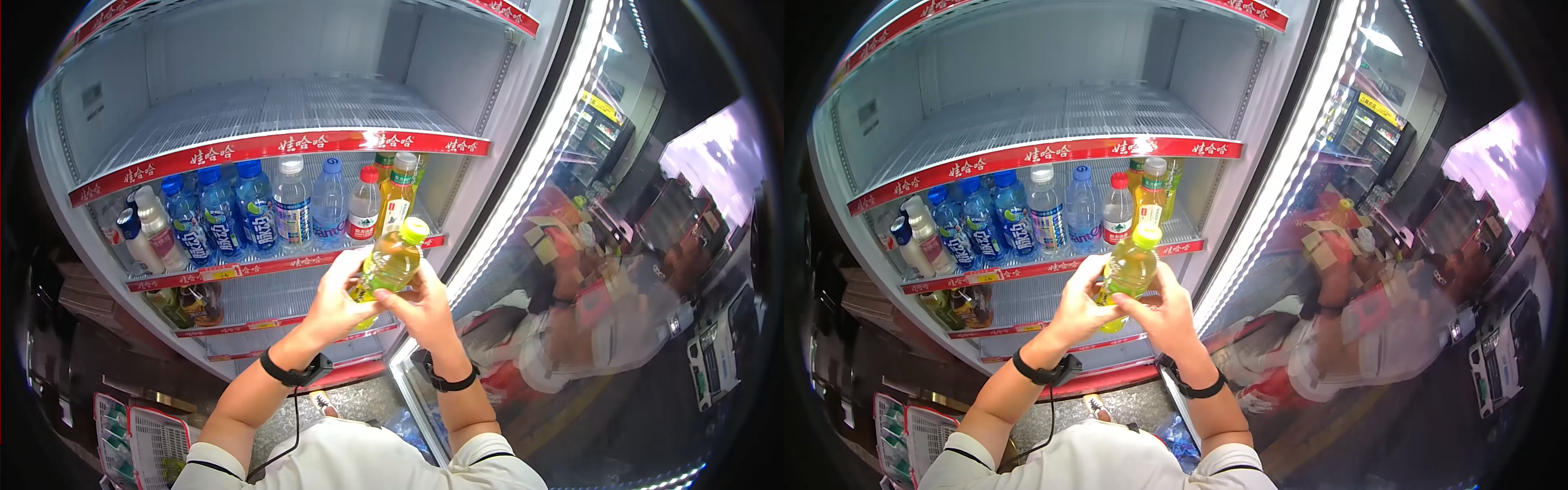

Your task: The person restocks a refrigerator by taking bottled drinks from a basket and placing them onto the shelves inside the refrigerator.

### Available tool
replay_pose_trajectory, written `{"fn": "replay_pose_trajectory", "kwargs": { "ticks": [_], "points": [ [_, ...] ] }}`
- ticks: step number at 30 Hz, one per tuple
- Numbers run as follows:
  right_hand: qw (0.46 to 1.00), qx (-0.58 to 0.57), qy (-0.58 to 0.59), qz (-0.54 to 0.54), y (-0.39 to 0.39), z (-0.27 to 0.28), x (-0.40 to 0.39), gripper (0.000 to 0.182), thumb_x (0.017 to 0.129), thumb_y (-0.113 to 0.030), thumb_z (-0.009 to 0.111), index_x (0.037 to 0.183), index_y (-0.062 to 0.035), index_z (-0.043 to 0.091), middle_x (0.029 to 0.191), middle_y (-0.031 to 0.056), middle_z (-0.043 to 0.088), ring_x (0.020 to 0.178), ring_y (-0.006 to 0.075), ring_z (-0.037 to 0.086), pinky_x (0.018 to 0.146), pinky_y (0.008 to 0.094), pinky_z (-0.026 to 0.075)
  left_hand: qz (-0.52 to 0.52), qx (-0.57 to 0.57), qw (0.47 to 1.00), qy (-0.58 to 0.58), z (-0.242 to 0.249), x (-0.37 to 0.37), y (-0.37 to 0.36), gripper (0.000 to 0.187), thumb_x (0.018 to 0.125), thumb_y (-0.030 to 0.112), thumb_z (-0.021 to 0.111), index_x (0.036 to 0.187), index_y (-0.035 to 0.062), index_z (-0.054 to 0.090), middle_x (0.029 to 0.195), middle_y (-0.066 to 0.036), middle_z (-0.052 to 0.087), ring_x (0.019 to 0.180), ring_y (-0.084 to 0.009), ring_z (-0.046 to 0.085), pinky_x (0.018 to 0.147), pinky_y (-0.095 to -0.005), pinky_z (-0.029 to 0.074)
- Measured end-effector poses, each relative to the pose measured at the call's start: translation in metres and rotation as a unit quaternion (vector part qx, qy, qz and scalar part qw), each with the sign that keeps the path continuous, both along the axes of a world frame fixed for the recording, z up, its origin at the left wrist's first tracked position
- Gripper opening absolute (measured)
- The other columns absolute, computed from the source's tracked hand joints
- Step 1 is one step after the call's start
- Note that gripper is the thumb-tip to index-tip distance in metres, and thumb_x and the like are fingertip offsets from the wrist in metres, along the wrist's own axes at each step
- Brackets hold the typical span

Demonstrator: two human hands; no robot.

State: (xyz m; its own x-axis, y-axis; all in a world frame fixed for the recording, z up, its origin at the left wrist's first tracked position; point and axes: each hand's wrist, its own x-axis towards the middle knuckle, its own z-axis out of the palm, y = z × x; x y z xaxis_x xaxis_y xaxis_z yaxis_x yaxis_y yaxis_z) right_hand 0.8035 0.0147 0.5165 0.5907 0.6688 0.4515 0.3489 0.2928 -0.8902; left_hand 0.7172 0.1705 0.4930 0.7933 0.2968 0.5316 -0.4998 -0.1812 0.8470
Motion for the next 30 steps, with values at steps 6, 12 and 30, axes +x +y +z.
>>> {"fn": "replay_pose_trajectory", "kwargs": {
  "ticks": [6, 12, 30],
  "points": [
    [0.964, 0.060, -0.135, -0.219, -0.010, 0.016, 0.046, 0.059, 0.091, -0.007, 0.079, 0.142, 0.0031, 0.050, 0.122, 0.0150, 0.070, 0.111, 0.0221, 0.071, 0.096, 0.0360, 0.059, 0.118, 0.253, 0.959, -0.050, 0.009, -0.010, -0.008, 0.103, 0.077, 0.033, 0.092, 0.157, -0.0003, 0.037, 0.152, -0.024, 0.048, 0.143, -0.0413, 0.044, 0.121, -0.0506, 0.034],
    [0.946, 0.036, -0.186, -0.263, 0.004, 0.007, 0.130, 0.057, 0.093, -0.009, 0.078, 0.141, 0.0037, 0.050, 0.124, 0.0179, 0.070, 0.112, 0.0251, 0.072, 0.097, 0.0378, 0.058, -0.019, 0.169, 0.984, 0.047, -0.024, -0.051, 0.009, 0.057, 0.086, 0.018, 0.085, 0.135, 0.0005, 0.062, 0.144, -0.020, 0.057, 0.126, -0.0299, 0.063, 0.105, -0.0402, 0.053],
    [0.985, -0.097, -0.094, -0.109, 0.043, 0.010, 0.220, 0.056, 0.090, -0.024, 0.082, 0.129, 0.0073, 0.057, 0.122, 0.0197, 0.071, 0.113, 0.0246, 0.068, 0.101, 0.0365, 0.051, 0.005, 0.004, 0.984, 0.177, -0.073, -0.123, 0.035, 0.036, 0.090, 0.010, 0.080, 0.123, 0.0014, 0.070, 0.118, -0.009, 0.072, 0.106, -0.0181, 0.071, 0.096, -0.0342, 0.057]
  ]
}}
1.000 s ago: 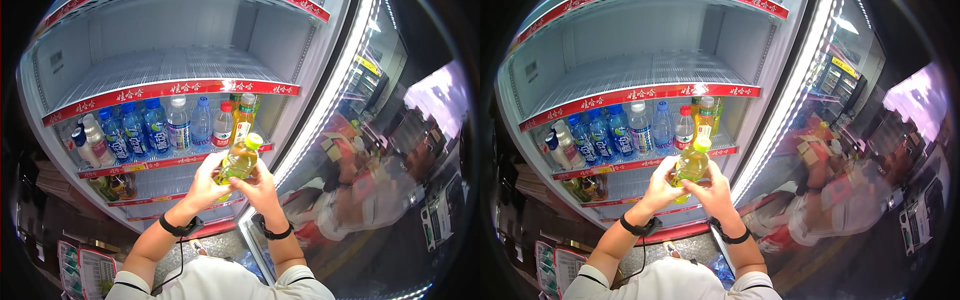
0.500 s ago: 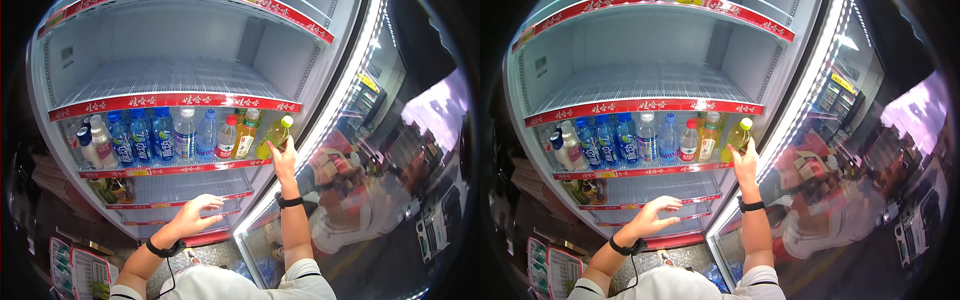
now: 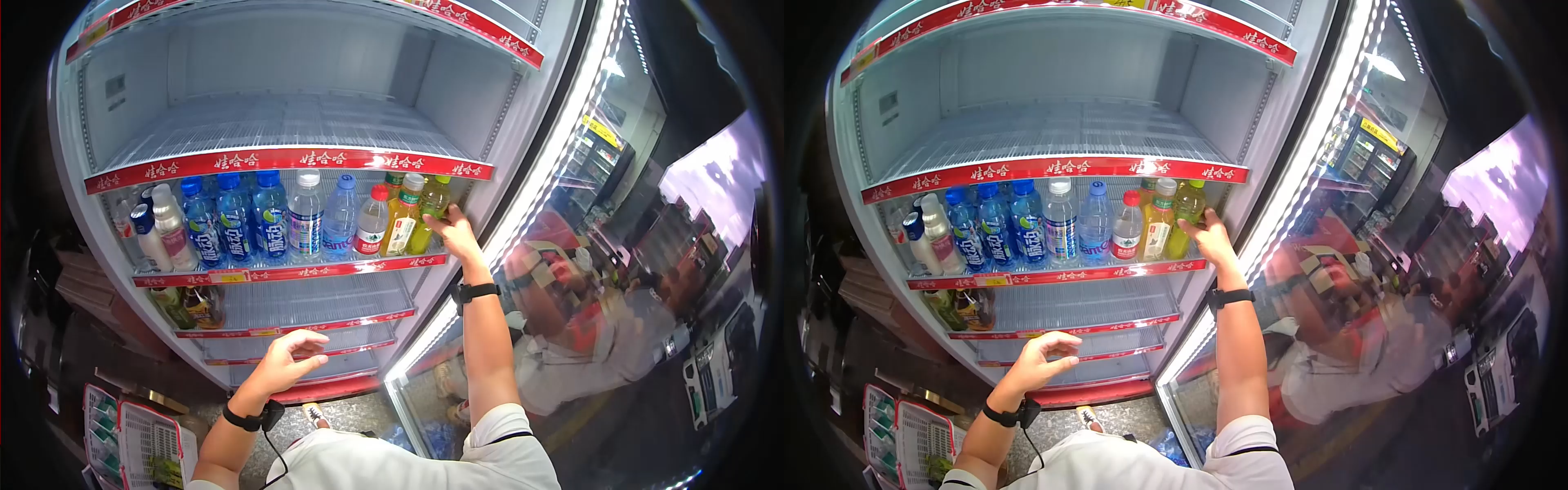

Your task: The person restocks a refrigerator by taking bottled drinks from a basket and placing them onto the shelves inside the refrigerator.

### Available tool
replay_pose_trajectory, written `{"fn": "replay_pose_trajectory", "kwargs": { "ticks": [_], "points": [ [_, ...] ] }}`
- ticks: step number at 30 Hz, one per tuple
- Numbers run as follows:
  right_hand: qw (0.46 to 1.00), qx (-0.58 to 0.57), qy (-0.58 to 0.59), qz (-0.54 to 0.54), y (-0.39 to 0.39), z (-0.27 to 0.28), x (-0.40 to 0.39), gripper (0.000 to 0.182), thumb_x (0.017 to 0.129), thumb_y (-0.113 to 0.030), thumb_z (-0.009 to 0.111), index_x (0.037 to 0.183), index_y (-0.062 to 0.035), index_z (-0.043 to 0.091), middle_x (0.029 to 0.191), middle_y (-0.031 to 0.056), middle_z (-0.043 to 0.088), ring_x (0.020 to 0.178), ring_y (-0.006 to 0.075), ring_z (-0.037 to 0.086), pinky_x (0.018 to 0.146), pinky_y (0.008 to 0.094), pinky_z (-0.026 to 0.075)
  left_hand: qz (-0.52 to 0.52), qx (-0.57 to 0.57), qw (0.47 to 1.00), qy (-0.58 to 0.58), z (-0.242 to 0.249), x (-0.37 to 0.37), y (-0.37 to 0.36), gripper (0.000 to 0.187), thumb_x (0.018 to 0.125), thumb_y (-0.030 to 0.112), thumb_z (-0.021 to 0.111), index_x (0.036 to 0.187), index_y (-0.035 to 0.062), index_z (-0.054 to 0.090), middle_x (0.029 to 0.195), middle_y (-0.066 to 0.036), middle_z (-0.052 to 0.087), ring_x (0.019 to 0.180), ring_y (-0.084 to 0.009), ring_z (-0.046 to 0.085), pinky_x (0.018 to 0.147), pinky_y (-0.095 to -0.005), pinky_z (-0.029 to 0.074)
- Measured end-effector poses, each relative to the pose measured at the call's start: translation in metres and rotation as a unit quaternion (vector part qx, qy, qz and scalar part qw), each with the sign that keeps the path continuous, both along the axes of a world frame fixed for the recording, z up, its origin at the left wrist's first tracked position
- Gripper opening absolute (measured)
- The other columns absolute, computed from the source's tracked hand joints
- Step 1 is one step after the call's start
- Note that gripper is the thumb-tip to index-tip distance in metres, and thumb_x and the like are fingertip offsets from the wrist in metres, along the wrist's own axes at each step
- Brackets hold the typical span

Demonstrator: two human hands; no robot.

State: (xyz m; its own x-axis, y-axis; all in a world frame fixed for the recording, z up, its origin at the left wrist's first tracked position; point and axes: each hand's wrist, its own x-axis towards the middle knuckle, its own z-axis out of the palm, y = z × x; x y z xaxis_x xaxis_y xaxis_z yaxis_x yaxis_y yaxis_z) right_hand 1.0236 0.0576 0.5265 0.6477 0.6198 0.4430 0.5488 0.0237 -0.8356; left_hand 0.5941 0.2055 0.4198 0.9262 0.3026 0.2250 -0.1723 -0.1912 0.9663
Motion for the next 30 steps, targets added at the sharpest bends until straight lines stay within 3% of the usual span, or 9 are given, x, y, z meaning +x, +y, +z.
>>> {"fn": "replay_pose_trajectory", "kwargs": {
  "ticks": [5, 6, 7, 8, 11, 13, 17, 25, 30],
  "points": [
    [0.998, -0.006, -0.056, 0.012, -0.010, -0.013, 0.009, 0.052, 0.091, -0.024, 0.080, 0.128, 0.0063, 0.059, 0.124, 0.0177, 0.068, 0.109, 0.0244, 0.066, 0.093, 0.0390, 0.054, 0.067, 0.021, 0.996, 0.055, -0.016, -0.046, 0.018, 0.032, 0.092, 0.012, 0.079, 0.121, 0.0003, 0.071, 0.111, -0.008, 0.073, 0.102, -0.0148, 0.068, 0.093, -0.0326, 0.056],
    [0.951, -0.011, -0.242, -0.192, -0.023, -0.019, -0.021, 0.049, 0.091, -0.024, 0.079, 0.126, 0.0050, 0.060, 0.121, 0.0169, 0.067, 0.103, 0.0238, 0.066, 0.090, 0.0394, 0.054, 0.072, 0.033, 0.996, 0.039, -0.022, -0.057, 0.027, 0.032, 0.094, 0.012, 0.078, 0.123, 0.0004, 0.070, 0.112, -0.007, 0.072, 0.104, -0.0139, 0.067, 0.093, -0.0320, 0.056],
    [0.943, -0.012, -0.227, -0.243, -0.025, -0.029, -0.034, 0.046, 0.094, -0.022, 0.076, 0.130, 0.0017, 0.059, 0.121, 0.0162, 0.066, 0.104, 0.0221, 0.065, 0.089, 0.0374, 0.054, 0.096, 0.043, 0.994, 0.030, -0.035, -0.074, 0.037, 0.031, 0.096, 0.012, 0.076, 0.124, 0.0004, 0.069, 0.113, -0.007, 0.072, 0.106, -0.0129, 0.067, 0.094, -0.0315, 0.055],
    [0.959, 0.144, -0.171, -0.175, -0.014, -0.045, -0.053, 0.045, 0.099, -0.019, 0.072, 0.137, -0.0019, 0.055, 0.126, 0.0161, 0.064, 0.107, 0.0205, 0.064, 0.090, 0.0339, 0.054, 0.123, 0.012, 0.992, 0.035, -0.041, -0.095, 0.041, 0.032, 0.097, 0.012, 0.075, 0.125, 0.0002, 0.068, 0.114, -0.007, 0.072, 0.107, -0.0131, 0.066, 0.094, -0.0318, 0.055],
    [0.968, 0.210, -0.004, -0.139, -0.008, -0.089, -0.147, 0.036, 0.105, -0.013, 0.064, 0.139, -0.0036, 0.054, 0.124, 0.0130, 0.065, 0.101, 0.0140, 0.062, 0.085, 0.0273, 0.052, 0.213, -0.071, 0.972, 0.064, -0.075, -0.162, 0.045, 0.036, 0.098, 0.016, 0.074, 0.129, -0.0015, 0.065, 0.119, -0.008, 0.071, 0.107, -0.0136, 0.067, 0.095, -0.0308, 0.055],
    [0.984, 0.161, 0.014, -0.072, 0.007, -0.157, -0.167, 0.029, 0.102, -0.007, 0.068, 0.129, -0.0019, 0.061, 0.103, 0.0064, 0.067, 0.081, 0.0095, 0.060, 0.073, 0.0238, 0.052, 0.285, -0.061, 0.944, 0.155, -0.090, -0.204, 0.037, 0.043, 0.096, 0.023, 0.077, 0.129, -0.0025, 0.065, 0.119, -0.010, 0.072, 0.108, -0.0163, 0.069, 0.095, -0.0318, 0.055],
    [0.986, 0.025, 0.147, 0.074, 0.043, -0.276, -0.230, 0.020, 0.098, -0.005, 0.071, 0.116, -0.0011, 0.064, 0.094, 0.0026, 0.065, 0.069, 0.0061, 0.056, 0.059, 0.0179, 0.046, 0.363, -0.098, 0.896, 0.235, -0.127, -0.274, 0.012, 0.046, 0.095, 0.025, 0.078, 0.130, -0.0027, 0.065, 0.120, -0.012, 0.072, 0.110, -0.0192, 0.069, 0.095, -0.0329, 0.055],
    [0.889, -0.214, 0.241, 0.325, 0.093, -0.317, -0.344, 0.027, 0.093, -0.003, 0.075, 0.117, 0.0009, 0.062, 0.089, 0.0029, 0.069, 0.074, 0.0068, 0.061, 0.066, 0.0202, 0.049, 0.516, -0.241, 0.774, 0.276, -0.202, -0.435, -0.045, 0.053, 0.093, 0.028, 0.080, 0.131, -0.0045, 0.064, 0.119, -0.014, 0.073, 0.110, -0.0197, 0.069, 0.087, -0.0311, 0.056],
    [0.798, -0.303, 0.273, 0.443, 0.157, -0.299, -0.457, 0.039, 0.092, 0.001, 0.076, 0.126, 0.0046, 0.058, 0.098, 0.0062, 0.070, 0.086, 0.0109, 0.065, 0.079, 0.0246, 0.055, 0.675, -0.309, 0.619, 0.257, -0.247, -0.518, -0.050, 0.062, 0.089, 0.027, 0.082, 0.134, -0.0092, 0.060, 0.109, -0.016, 0.074, 0.095, -0.0198, 0.071, 0.076, -0.0327, 0.056]
  ]
}}
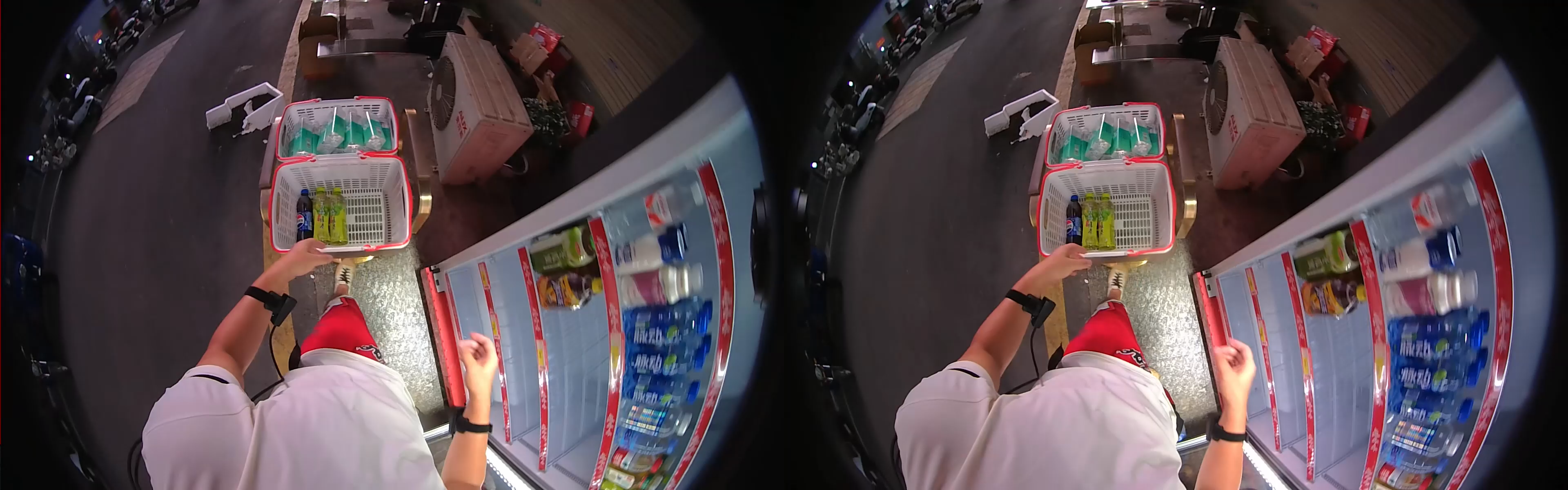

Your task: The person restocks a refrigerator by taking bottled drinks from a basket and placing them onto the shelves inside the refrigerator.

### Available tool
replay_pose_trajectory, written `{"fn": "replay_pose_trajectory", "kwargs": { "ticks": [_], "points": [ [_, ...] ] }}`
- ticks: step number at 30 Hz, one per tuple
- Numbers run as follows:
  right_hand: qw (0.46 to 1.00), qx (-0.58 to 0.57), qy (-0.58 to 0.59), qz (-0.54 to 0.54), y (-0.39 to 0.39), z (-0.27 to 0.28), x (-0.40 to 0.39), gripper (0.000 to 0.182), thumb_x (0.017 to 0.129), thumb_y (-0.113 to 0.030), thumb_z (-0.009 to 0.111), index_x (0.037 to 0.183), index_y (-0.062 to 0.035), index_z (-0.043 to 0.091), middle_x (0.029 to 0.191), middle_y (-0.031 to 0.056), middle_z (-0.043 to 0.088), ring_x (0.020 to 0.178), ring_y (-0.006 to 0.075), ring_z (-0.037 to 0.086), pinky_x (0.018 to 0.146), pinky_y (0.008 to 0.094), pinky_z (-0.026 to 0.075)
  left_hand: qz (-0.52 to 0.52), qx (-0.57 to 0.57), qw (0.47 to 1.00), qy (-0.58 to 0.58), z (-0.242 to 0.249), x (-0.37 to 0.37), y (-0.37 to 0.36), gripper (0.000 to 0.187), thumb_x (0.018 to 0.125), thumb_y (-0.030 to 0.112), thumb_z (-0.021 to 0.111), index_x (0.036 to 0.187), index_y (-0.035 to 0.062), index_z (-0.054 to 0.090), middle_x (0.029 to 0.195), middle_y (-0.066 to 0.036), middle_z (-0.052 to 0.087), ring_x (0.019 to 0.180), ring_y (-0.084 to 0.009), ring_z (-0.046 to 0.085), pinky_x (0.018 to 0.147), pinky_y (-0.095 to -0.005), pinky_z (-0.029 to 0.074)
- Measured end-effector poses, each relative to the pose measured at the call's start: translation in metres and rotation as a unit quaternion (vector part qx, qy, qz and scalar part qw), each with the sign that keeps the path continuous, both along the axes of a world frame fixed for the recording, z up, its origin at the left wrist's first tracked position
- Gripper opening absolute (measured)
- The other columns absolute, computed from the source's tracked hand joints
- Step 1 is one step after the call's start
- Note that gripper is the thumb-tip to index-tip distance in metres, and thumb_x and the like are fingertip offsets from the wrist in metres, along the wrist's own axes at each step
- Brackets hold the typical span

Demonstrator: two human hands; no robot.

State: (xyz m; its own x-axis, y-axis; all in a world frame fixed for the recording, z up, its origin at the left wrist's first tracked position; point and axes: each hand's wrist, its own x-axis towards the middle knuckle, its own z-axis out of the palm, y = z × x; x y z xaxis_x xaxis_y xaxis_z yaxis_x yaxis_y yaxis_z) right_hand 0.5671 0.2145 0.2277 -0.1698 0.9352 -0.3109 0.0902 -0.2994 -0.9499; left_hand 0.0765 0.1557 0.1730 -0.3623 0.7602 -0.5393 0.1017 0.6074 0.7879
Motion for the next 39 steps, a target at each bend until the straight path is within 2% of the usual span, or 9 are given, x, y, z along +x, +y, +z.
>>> {"fn": "replay_pose_trajectory", "kwargs": {
  "ticks": [9, 10, 15, 23, 29, 32, 34, 37, 39],
  "points": [
    [0.931, -0.101, -0.092, 0.339, 0.165, -0.095, -0.350, 0.071, 0.089, -0.032, 0.084, 0.138, 0.0078, 0.052, 0.104, 0.0174, 0.073, 0.092, 0.0175, 0.071, 0.079, 0.0322, 0.059, -0.009, -0.067, 0.993, 0.100, -0.058, -0.114, 0.043, 0.069, 0.086, 0.030, 0.081, 0.142, -0.0023, 0.056, 0.122, -0.024, 0.071, 0.110, -0.0365, 0.071, 0.096, -0.0428, 0.055],
    [0.900, -0.112, -0.188, 0.376, 0.180, -0.101, -0.386, 0.075, 0.088, -0.038, 0.083, 0.138, 0.0089, 0.052, 0.109, 0.0232, 0.072, 0.097, 0.0276, 0.073, 0.085, 0.0388, 0.060, -0.041, -0.072, 0.991, 0.105, -0.056, -0.124, 0.049, 0.068, 0.087, 0.028, 0.081, 0.141, -0.0029, 0.056, 0.123, -0.022, 0.070, 0.109, -0.0331, 0.070, 0.094, -0.0408, 0.055],
    [0.785, -0.044, -0.379, 0.489, 0.217, -0.237, -0.504, 0.091, 0.080, -0.042, 0.087, 0.138, 0.0161, 0.047, 0.123, 0.0304, 0.068, 0.112, 0.0410, 0.071, 0.092, 0.0432, 0.058, -0.080, -0.087, 0.990, 0.075, -0.044, -0.158, 0.066, 0.057, 0.091, 0.026, 0.079, 0.136, -0.0041, 0.061, 0.126, -0.022, 0.069, 0.110, -0.0307, 0.071, 0.094, -0.0397, 0.056],
    [0.795, -0.100, -0.476, 0.362, 0.176, -0.308, -0.537, 0.101, 0.087, -0.040, 0.083, 0.150, 0.0160, 0.026, 0.124, 0.0339, 0.067, 0.114, 0.0438, 0.069, 0.094, 0.0471, 0.056, -0.016, -0.139, 0.990, 0.004, -0.068, -0.167, 0.059, 0.071, 0.089, 0.030, 0.081, 0.147, -0.0003, 0.050, 0.129, -0.023, 0.068, 0.113, -0.0348, 0.070, 0.095, -0.0420, 0.056],
    [0.772, -0.147, -0.433, 0.442, 0.191, -0.291, -0.519, 0.083, 0.092, -0.042, 0.078, 0.142, 0.0144, 0.043, 0.116, 0.0272, 0.073, 0.105, 0.0424, 0.072, 0.089, 0.0477, 0.058, 0.055, -0.115, 0.990, -0.057, -0.095, -0.161, 0.061, 0.088, 0.088, 0.033, 0.084, 0.153, -0.0041, 0.038, 0.136, -0.025, 0.063, 0.121, -0.0328, 0.067, 0.100, -0.0412, 0.054],
    [0.814, -0.245, -0.182, 0.494, 0.191, -0.226, -0.509, 0.072, 0.092, -0.046, 0.078, 0.132, 0.0098, 0.057, 0.109, 0.0172, 0.075, 0.098, 0.0314, 0.074, 0.082, 0.0421, 0.060, 0.128, -0.080, 0.978, -0.147, -0.098, -0.160, 0.077, 0.092, 0.087, 0.032, 0.086, 0.154, -0.0051, 0.034, 0.138, -0.023, 0.062, 0.124, -0.0294, 0.064, 0.102, -0.0402, 0.053],
    [0.776, -0.476, 0.035, 0.412, 0.192, -0.181, -0.514, 0.063, 0.093, -0.047, 0.077, 0.124, 0.0049, 0.063, 0.108, 0.0112, 0.072, 0.098, 0.0224, 0.072, 0.080, 0.0373, 0.060, 0.232, -0.055, 0.915, -0.325, -0.093, -0.163, 0.084, 0.080, 0.086, 0.021, 0.088, 0.147, -0.0027, 0.042, 0.130, -0.015, 0.065, 0.120, -0.0228, 0.064, 0.102, -0.0370, 0.052],
    [0.845, -0.435, -0.048, 0.307, 0.198, -0.230, -0.527, 0.056, 0.095, -0.045, 0.076, 0.121, 0.0024, 0.065, 0.114, 0.0124, 0.070, 0.104, 0.0222, 0.070, 0.081, 0.0362, 0.060, 0.221, -0.021, 0.934, -0.281, -0.076, -0.176, 0.070, 0.070, 0.087, 0.018, 0.087, 0.141, -0.0007, 0.047, 0.129, -0.010, 0.065, 0.119, -0.0196, 0.063, 0.104, -0.0357, 0.051],
    [0.845, -0.324, -0.173, 0.389, 0.188, -0.259, -0.548, 0.064, 0.092, -0.044, 0.078, 0.131, 0.0038, 0.058, 0.123, 0.0179, 0.068, 0.112, 0.0294, 0.070, 0.086, 0.0417, 0.060, 0.208, -0.046, 0.943, -0.257, -0.056, -0.188, 0.060, 0.066, 0.085, 0.009, 0.087, 0.138, -0.0004, 0.049, 0.124, -0.007, 0.067, 0.116, -0.0166, 0.064, 0.103, -0.0359, 0.051]
  ]
}}
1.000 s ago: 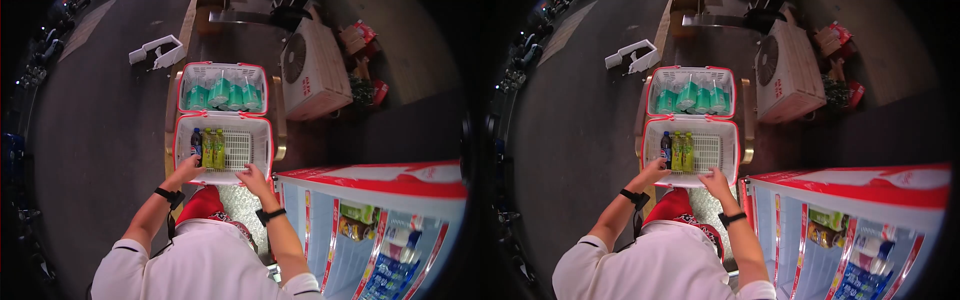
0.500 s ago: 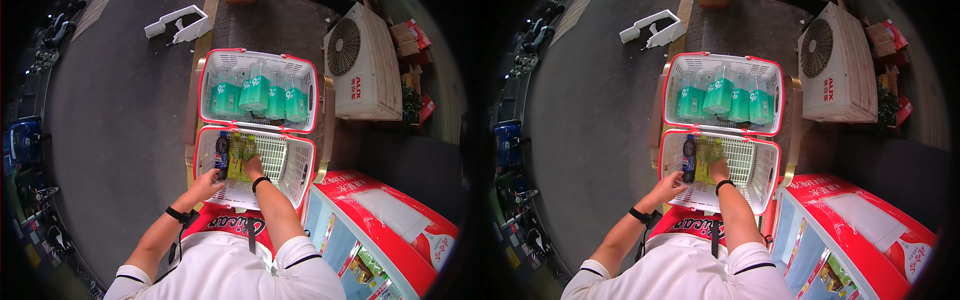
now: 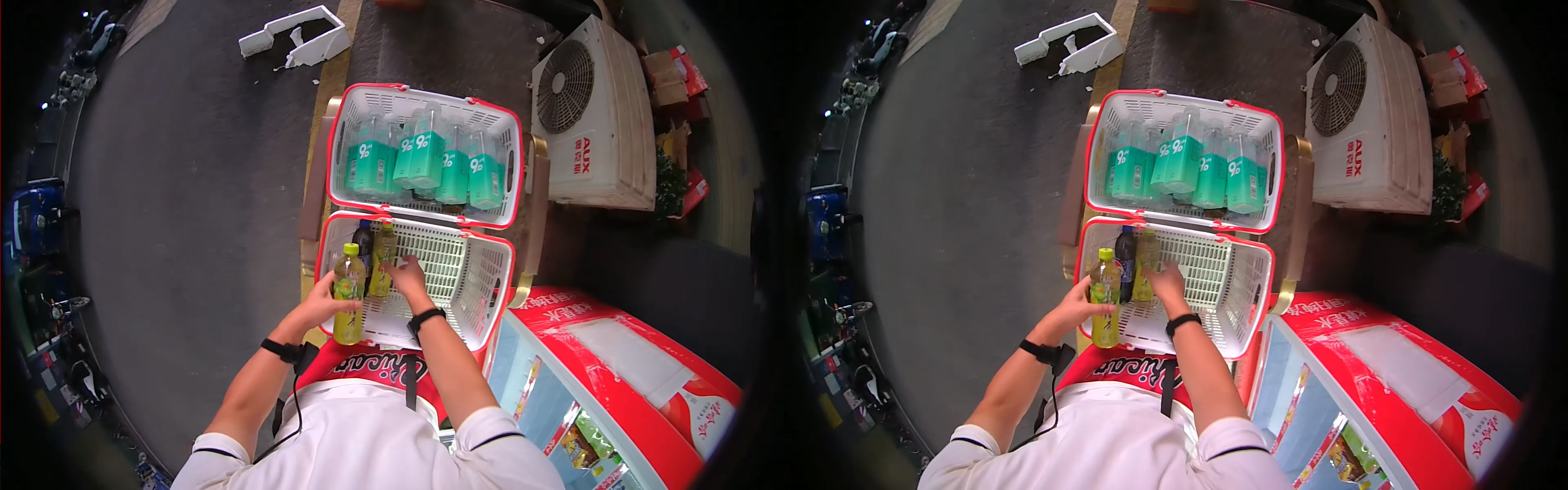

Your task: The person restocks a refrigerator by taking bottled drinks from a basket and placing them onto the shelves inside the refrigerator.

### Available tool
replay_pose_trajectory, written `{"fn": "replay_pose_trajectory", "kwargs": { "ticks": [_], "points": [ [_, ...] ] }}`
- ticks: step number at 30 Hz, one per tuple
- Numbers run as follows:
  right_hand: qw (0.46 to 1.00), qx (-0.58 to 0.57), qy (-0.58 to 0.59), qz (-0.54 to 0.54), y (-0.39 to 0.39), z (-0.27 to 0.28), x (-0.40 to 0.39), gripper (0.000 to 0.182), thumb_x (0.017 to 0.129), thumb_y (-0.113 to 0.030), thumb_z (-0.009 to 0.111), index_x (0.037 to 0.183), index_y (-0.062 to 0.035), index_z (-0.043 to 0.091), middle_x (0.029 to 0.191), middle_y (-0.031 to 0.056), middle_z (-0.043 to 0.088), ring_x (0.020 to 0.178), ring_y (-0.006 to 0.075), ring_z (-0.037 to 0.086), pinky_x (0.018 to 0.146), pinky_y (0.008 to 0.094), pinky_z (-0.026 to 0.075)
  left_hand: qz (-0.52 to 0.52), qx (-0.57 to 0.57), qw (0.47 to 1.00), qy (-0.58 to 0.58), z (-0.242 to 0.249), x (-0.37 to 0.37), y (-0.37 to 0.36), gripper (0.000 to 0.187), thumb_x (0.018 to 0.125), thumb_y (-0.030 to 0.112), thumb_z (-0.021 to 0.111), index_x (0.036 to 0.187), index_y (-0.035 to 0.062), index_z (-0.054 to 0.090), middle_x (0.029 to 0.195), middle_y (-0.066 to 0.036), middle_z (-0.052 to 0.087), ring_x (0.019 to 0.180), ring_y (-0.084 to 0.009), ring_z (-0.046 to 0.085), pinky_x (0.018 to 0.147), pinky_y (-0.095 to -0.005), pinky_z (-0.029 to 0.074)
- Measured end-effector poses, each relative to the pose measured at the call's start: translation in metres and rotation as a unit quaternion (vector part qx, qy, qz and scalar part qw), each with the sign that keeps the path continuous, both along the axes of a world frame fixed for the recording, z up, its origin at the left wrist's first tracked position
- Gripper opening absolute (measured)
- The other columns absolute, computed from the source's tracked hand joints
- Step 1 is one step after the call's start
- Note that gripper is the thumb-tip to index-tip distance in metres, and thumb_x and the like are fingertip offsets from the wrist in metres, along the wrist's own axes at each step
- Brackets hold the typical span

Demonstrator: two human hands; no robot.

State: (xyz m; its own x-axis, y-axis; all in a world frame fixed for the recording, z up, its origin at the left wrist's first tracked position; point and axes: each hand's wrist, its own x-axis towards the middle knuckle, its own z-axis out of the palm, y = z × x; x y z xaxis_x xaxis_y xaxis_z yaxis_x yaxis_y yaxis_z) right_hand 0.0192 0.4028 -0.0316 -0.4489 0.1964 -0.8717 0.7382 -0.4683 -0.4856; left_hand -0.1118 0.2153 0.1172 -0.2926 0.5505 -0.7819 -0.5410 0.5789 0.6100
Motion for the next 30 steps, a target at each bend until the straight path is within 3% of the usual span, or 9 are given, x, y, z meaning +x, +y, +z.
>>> {"fn": "replay_pose_trajectory", "kwargs": {
  "ticks": [2, 3, 8, 10, 12, 14, 17, 20, 30],
  "points": [
    [0.933, 0.312, -0.086, 0.158, -0.022, -0.019, -0.020, 0.073, 0.088, -0.040, 0.082, 0.135, 0.0047, 0.050, 0.125, 0.0247, 0.067, 0.115, 0.0393, 0.069, 0.090, 0.0465, 0.058, -0.034, 0.050, 0.998, 0.002, 0.013, -0.009, -0.012, 0.071, 0.081, 0.006, 0.090, 0.138, -0.0001, 0.049, 0.123, -0.007, 0.068, 0.116, -0.0179, 0.065, 0.102, -0.0369, 0.052],
    [0.942, 0.282, -0.113, 0.142, -0.027, -0.025, -0.032, 0.075, 0.084, -0.037, 0.085, 0.134, 0.0046, 0.048, 0.127, 0.0288, 0.066, 0.118, 0.0451, 0.066, 0.096, 0.0488, 0.055, -0.011, 0.044, 0.999, -0.010, 0.023, -0.011, -0.015, 0.071, 0.078, 0.004, 0.091, 0.136, 0.0000, 0.051, 0.120, -0.006, 0.069, 0.114, -0.0186, 0.066, 0.102, -0.0373, 0.052],
    [0.959, 0.233, -0.109, 0.120, -0.027, -0.049, -0.033, 0.072, 0.085, -0.038, 0.084, 0.130, 0.0064, 0.050, 0.125, 0.0287, 0.067, 0.116, 0.0435, 0.067, 0.095, 0.0472, 0.055, 0.021, 0.038, 0.998, -0.043, 0.056, -0.021, -0.029, 0.069, 0.078, 0.005, 0.090, 0.136, 0.0012, 0.052, 0.121, -0.006, 0.068, 0.114, -0.0189, 0.065, 0.103, -0.0364, 0.051],
    [0.963, 0.219, -0.032, 0.151, -0.006, -0.022, -0.017, 0.073, 0.084, -0.040, 0.084, 0.128, 0.0079, 0.051, 0.118, 0.0277, 0.070, 0.108, 0.0390, 0.071, 0.088, 0.0448, 0.057, 0.009, 0.049, 0.997, -0.065, 0.059, -0.027, -0.029, 0.068, 0.079, 0.005, 0.089, 0.136, 0.0016, 0.053, 0.123, -0.007, 0.067, 0.114, -0.0188, 0.064, 0.103, -0.0360, 0.051],
    [0.974, 0.189, 0.047, 0.118, 0.012, 0.010, 0.015, 0.066, 0.085, -0.042, 0.085, 0.124, 0.0047, 0.058, 0.113, 0.0184, 0.071, 0.098, 0.0243, 0.071, 0.082, 0.0403, 0.058, 0.048, 0.122, 0.988, -0.082, 0.058, -0.026, -0.031, 0.064, 0.082, 0.009, 0.084, 0.138, 0.0015, 0.054, 0.124, -0.009, 0.069, 0.116, -0.0201, 0.066, 0.106, -0.0391, 0.051],
    [0.991, 0.087, 0.098, 0.025, 0.019, 0.048, 0.055, 0.064, 0.087, -0.042, 0.083, 0.125, 0.0027, 0.058, 0.117, 0.0127, 0.070, 0.104, 0.0205, 0.069, 0.084, 0.0395, 0.057, 0.064, 0.133, 0.982, -0.120, 0.074, -0.025, -0.017, 0.064, 0.086, 0.012, 0.082, 0.142, 0.0018, 0.052, 0.126, -0.010, 0.069, 0.115, -0.0216, 0.067, 0.102, -0.0391, 0.053],
    [0.984, -0.001, 0.167, -0.067, 0.031, 0.195, 0.099, 0.059, 0.091, -0.037, 0.080, 0.129, 0.0038, 0.061, 0.119, 0.0112, 0.070, 0.104, 0.0203, 0.067, 0.090, 0.0370, 0.055, 0.026, 0.187, 0.973, -0.135, 0.103, -0.021, 0.013, 0.063, 0.087, 0.014, 0.083, 0.142, 0.0021, 0.053, 0.127, -0.009, 0.069, 0.115, -0.0209, 0.067, 0.103, -0.0386, 0.053],
    [0.935, -0.023, 0.283, -0.214, 0.012, 0.231, 0.158, 0.054, 0.094, -0.035, 0.078, 0.130, 0.0015, 0.062, 0.116, 0.0068, 0.069, 0.098, 0.0150, 0.063, 0.087, 0.0329, 0.051, -0.072, 0.244, 0.960, -0.119, 0.126, -0.003, 0.043, 0.061, 0.088, 0.015, 0.083, 0.141, 0.0021, 0.054, 0.127, -0.008, 0.068, 0.115, -0.0196, 0.067, 0.102, -0.0377, 0.053],
    [0.805, 0.304, 0.275, -0.428, -0.092, 0.381, 0.329, 0.047, 0.094, -0.021, 0.081, 0.130, -0.0023, 0.057, 0.114, 0.0056, 0.069, 0.103, 0.0133, 0.065, 0.093, 0.0323, 0.053, -0.258, 0.321, 0.856, -0.314, 0.193, 0.209, 0.109, 0.049, 0.108, 0.025, 0.057, 0.151, 0.0071, 0.043, 0.133, -0.012, 0.064, 0.122, -0.0250, 0.066, 0.106, -0.0445, 0.053]
  ]
}}
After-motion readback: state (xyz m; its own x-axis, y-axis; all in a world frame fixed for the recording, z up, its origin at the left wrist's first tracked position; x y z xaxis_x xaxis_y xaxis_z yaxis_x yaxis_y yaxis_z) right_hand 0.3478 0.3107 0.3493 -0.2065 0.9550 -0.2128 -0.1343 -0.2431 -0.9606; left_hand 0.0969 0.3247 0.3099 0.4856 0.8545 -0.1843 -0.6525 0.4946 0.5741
